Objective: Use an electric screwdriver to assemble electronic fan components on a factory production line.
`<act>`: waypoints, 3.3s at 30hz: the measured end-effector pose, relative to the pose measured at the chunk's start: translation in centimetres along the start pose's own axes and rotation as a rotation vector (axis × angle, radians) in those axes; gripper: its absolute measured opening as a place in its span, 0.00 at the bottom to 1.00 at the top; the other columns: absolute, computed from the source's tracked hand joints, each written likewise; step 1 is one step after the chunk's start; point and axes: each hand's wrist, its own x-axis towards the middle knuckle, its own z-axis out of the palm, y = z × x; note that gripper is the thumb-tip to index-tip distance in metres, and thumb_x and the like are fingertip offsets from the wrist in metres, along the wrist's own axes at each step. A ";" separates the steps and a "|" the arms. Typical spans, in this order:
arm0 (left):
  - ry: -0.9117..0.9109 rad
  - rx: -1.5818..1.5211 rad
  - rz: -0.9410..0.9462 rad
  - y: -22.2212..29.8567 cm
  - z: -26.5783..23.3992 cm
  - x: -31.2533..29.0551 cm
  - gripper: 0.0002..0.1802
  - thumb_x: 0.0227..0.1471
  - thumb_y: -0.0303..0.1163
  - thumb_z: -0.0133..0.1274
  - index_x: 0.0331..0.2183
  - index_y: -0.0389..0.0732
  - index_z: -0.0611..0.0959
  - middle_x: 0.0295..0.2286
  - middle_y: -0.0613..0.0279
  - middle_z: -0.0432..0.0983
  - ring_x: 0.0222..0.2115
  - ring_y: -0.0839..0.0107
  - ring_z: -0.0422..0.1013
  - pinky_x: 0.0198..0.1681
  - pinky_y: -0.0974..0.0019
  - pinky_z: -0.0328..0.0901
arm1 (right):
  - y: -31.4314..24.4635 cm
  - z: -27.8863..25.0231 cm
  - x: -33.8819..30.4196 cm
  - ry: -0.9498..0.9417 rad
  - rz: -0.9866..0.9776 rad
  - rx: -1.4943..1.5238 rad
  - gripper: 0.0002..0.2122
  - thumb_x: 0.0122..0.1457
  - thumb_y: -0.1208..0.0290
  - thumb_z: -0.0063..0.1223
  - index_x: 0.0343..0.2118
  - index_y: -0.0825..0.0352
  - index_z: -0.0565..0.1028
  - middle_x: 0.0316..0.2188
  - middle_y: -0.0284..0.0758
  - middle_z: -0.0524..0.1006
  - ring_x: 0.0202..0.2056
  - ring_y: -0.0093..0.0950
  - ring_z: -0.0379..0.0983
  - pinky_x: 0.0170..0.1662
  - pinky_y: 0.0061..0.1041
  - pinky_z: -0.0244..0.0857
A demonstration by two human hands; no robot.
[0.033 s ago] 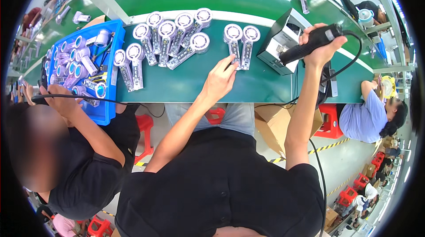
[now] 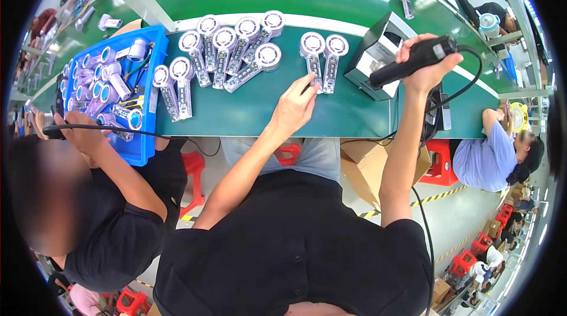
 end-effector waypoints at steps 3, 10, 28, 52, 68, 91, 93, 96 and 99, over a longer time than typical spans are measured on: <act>0.005 0.002 0.010 -0.1 0.2 -0.2 0.14 0.47 0.18 0.58 0.40 0.32 0.82 0.48 0.47 0.74 0.46 0.51 0.74 0.46 0.56 0.73 | 1.5 2.9 -2.4 -0.087 -0.016 0.124 0.46 0.50 0.18 0.30 0.37 0.69 0.70 0.24 0.47 0.77 0.18 0.34 0.71 0.23 0.32 0.68; 0.020 0.038 0.029 -0.1 0.5 -0.1 0.14 0.47 0.18 0.59 0.40 0.32 0.82 0.48 0.46 0.75 0.44 0.50 0.75 0.45 0.56 0.73 | 4.3 6.2 -4.4 -0.170 -0.016 0.028 0.46 0.48 0.17 0.33 0.38 0.68 0.70 0.26 0.47 0.77 0.19 0.33 0.72 0.24 0.32 0.69; -0.014 0.026 0.015 -0.1 0.2 0.0 0.15 0.48 0.18 0.57 0.41 0.30 0.81 0.48 0.44 0.73 0.45 0.49 0.74 0.46 0.56 0.72 | 6.0 7.5 -7.1 -0.078 -0.028 -0.108 0.49 0.38 0.14 0.39 0.35 0.68 0.67 0.20 0.44 0.74 0.16 0.31 0.70 0.23 0.29 0.69; -0.112 0.007 0.037 0.5 -0.3 0.0 0.20 0.47 0.19 0.58 0.45 0.33 0.79 0.51 0.46 0.72 0.48 0.50 0.73 0.48 0.55 0.72 | -1.3 0.2 0.5 0.058 -0.265 -0.288 0.44 0.56 0.24 0.35 0.33 0.75 0.71 0.21 0.44 0.76 0.16 0.29 0.72 0.20 0.26 0.68; -0.099 -0.008 0.009 0.6 -0.4 0.0 0.23 0.47 0.21 0.60 0.47 0.35 0.78 0.52 0.49 0.72 0.48 0.50 0.73 0.50 0.56 0.71 | 1.1 -0.1 -0.4 0.015 0.068 -0.003 0.43 0.57 0.23 0.28 0.36 0.70 0.70 0.23 0.45 0.76 0.17 0.33 0.71 0.22 0.31 0.67; -0.105 -0.018 0.008 0.5 -0.4 -0.2 0.22 0.46 0.19 0.58 0.46 0.30 0.77 0.51 0.47 0.72 0.49 0.51 0.72 0.51 0.55 0.70 | 5.4 8.1 -5.5 -0.241 -0.088 -0.111 0.44 0.52 0.21 0.37 0.37 0.72 0.69 0.24 0.46 0.77 0.18 0.31 0.72 0.22 0.27 0.68; -0.110 -0.021 0.013 0.5 -0.5 -0.2 0.22 0.46 0.19 0.58 0.46 0.30 0.77 0.51 0.46 0.72 0.49 0.51 0.72 0.51 0.55 0.70 | 5.3 8.2 -5.7 -0.238 -0.082 -0.115 0.44 0.52 0.21 0.37 0.37 0.72 0.69 0.24 0.45 0.77 0.18 0.31 0.72 0.23 0.27 0.68; -0.112 -0.025 0.022 0.7 -0.4 0.0 0.22 0.46 0.19 0.58 0.46 0.30 0.77 0.51 0.46 0.72 0.49 0.51 0.72 0.51 0.55 0.70 | 5.4 8.3 -5.6 -0.221 -0.100 -0.095 0.44 0.53 0.23 0.39 0.36 0.74 0.71 0.23 0.45 0.78 0.18 0.29 0.73 0.22 0.25 0.68; -0.111 -0.036 0.017 0.7 -0.2 0.2 0.22 0.46 0.19 0.58 0.46 0.30 0.77 0.50 0.46 0.72 0.49 0.51 0.72 0.51 0.55 0.70 | 5.3 8.1 -5.5 -0.233 -0.106 -0.104 0.44 0.53 0.23 0.39 0.36 0.74 0.71 0.23 0.45 0.78 0.18 0.29 0.73 0.22 0.25 0.68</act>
